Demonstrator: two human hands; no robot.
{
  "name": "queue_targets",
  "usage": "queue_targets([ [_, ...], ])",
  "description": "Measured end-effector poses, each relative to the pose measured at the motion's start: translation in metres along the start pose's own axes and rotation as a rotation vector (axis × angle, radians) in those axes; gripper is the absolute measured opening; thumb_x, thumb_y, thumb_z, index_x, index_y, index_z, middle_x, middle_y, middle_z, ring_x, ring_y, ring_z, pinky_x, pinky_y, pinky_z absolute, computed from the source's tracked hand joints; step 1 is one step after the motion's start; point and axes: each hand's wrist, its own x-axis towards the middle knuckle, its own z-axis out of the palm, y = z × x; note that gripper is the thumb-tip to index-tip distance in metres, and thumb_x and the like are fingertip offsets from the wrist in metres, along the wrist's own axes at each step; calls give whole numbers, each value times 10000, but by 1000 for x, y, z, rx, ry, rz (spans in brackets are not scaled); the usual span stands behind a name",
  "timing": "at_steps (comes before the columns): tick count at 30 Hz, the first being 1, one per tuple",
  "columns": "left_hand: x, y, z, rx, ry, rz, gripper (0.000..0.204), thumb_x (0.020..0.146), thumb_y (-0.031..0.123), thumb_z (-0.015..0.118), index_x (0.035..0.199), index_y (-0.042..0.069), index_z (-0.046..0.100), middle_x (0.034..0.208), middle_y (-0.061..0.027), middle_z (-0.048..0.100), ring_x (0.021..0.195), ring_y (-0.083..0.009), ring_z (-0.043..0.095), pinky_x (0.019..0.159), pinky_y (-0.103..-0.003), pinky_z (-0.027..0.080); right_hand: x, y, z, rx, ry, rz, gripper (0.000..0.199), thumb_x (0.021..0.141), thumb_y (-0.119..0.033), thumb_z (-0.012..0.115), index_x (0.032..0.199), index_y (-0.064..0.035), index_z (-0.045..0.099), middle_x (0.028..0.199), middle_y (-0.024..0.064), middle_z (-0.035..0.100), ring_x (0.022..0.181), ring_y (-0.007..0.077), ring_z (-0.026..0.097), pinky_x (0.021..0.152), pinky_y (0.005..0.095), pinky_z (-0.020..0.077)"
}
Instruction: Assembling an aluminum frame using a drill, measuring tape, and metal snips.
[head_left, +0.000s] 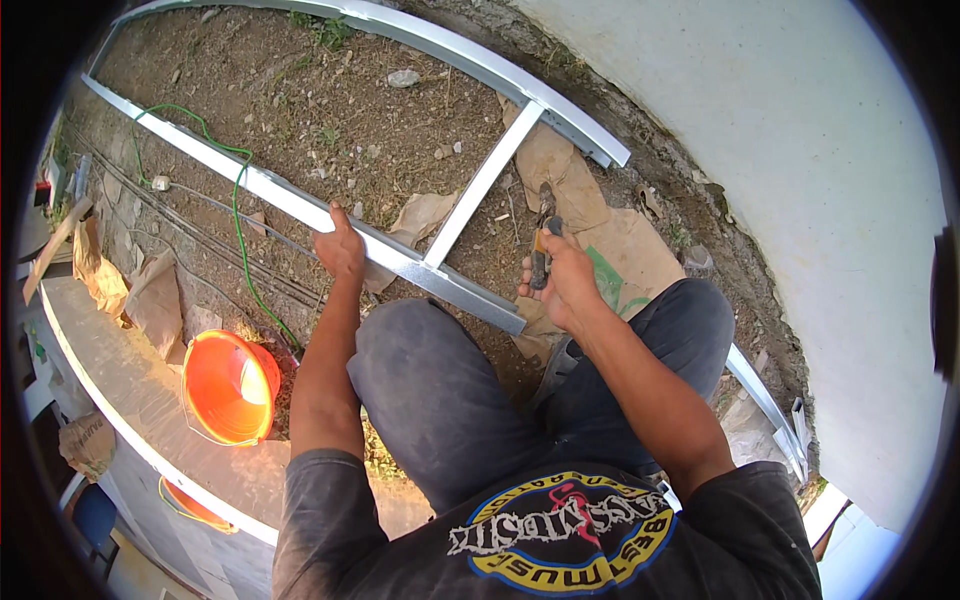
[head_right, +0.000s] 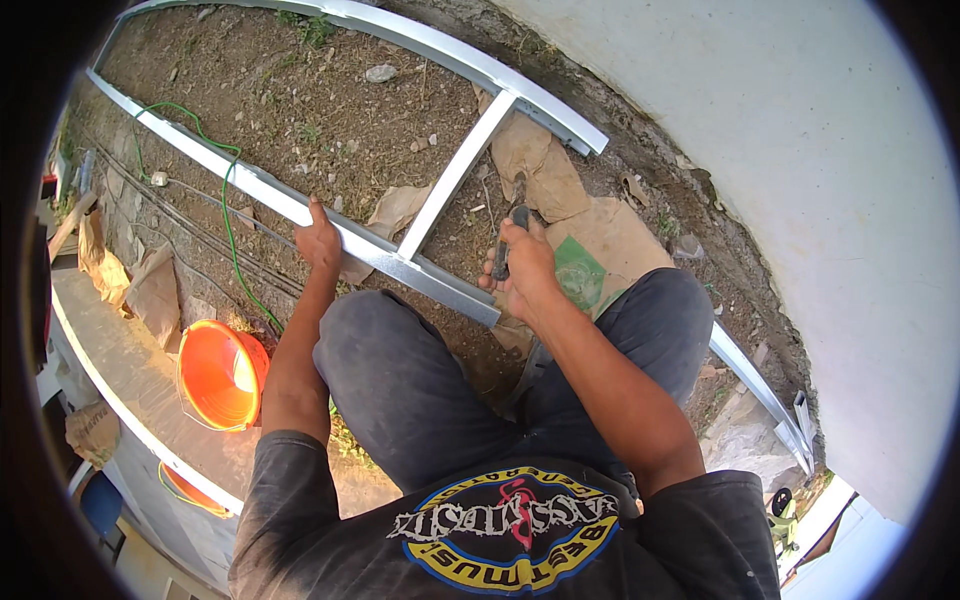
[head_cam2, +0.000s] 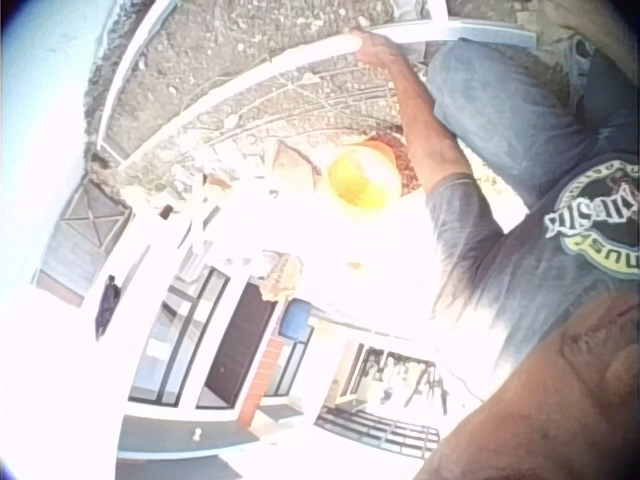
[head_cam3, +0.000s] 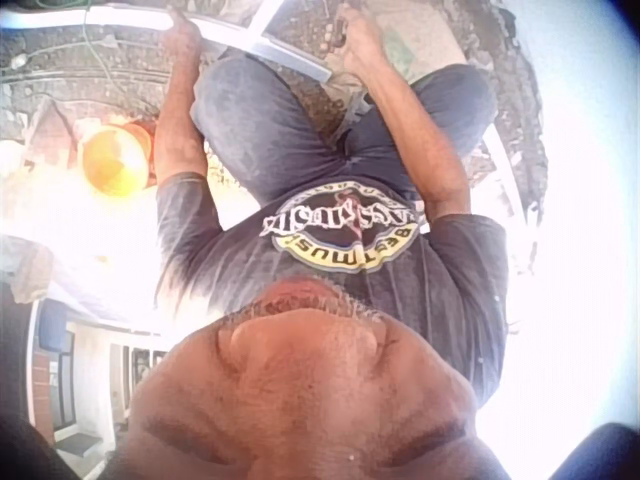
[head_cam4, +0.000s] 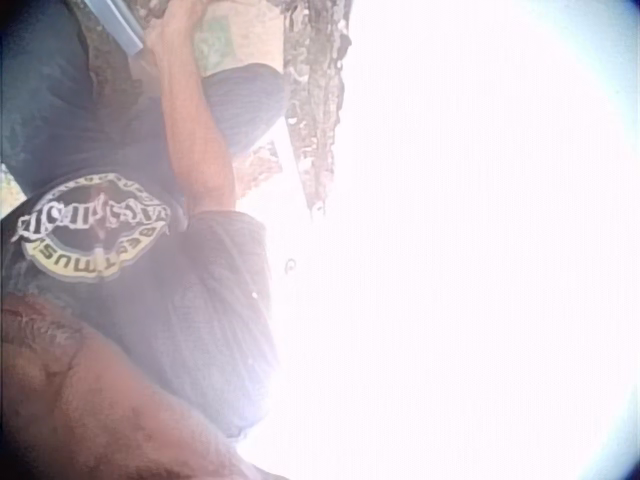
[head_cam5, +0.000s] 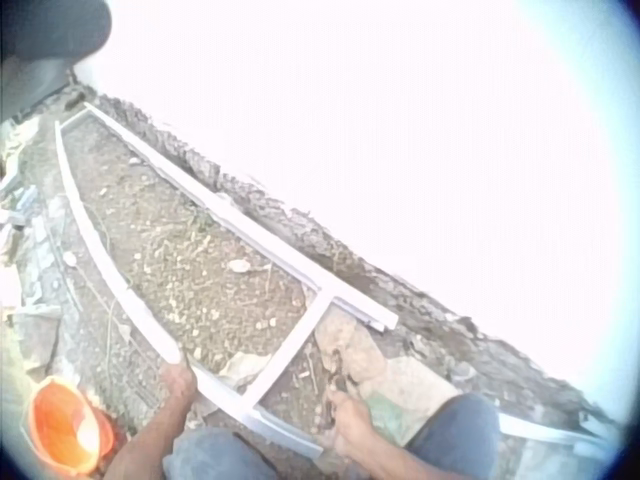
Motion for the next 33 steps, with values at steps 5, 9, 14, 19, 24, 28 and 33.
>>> queue_targets([
  [5,1,-2,1,-6,16,-1,757,896,628,564,1218,-54,632,1161,-279,677,1114,-450,626,963,-506,459,15,-7,11,42,16,-63,389,995,-288,558,1340,-167,426,855,64,530,677,186,567,557,397,526],
  [9,3,-4,2,-13,7,-5,776,894,636,562,1249,-53,612,1169,-282,673,1123,-449,623,970,-508,456,0,-1,6,-186,88,-202,542,983,-276,577,1475,-169,378,899,100,564,711,203,597,587,404,532],
  [14,9,-10,7,-45,12,-2,778,890,631,569,1266,-49,603,1185,-280,669,1134,-451,619,977,-514,455,-20,-24,13,-1054,42,-1068,554,950,-238,618,1460,-98,450,1066,230,626,814,332,671,720,466,546],
  [19,16,-12,3,-7,-50,-31,725,845,583,636,1218,-39,640,1131,-274,691,1100,-443,642,965,-497,472,-23,-83,77,-1838,-385,-1068,269,867,-107,606,1107,-32,701,967,258,694,909,398,686,779,491,542],
  [24,13,-3,-3,20,-17,-71,656,746,491,666,1107,-56,686,1070,-282,703,1048,-429,668,927,-477,493,-24,-86,137,-2161,-571,-938,214,834,-86,604,981,-62,758,1003,177,739,968,324,719,806,449,566],
  [28,10,11,-21,110,-35,-96,617,742,491,668,1006,-64,719,1010,-293,709,995,-419,689,889,-479,508,-16,-78,158,-2327,-571,-838,218,836,-110,629,1000,-79,770,1071,117,751,1020,279,721,833,424,571],
  [33,9,19,-40,185,-150,-16,688,729,535,672,958,-111,731,947,-317,712,964,-409,712,878,-471,516,-4,-61,181,-2429,-607,-820,277,785,-128,700,1050,-104,775,1103,117,746,1033,271,719,866,427,562],
])
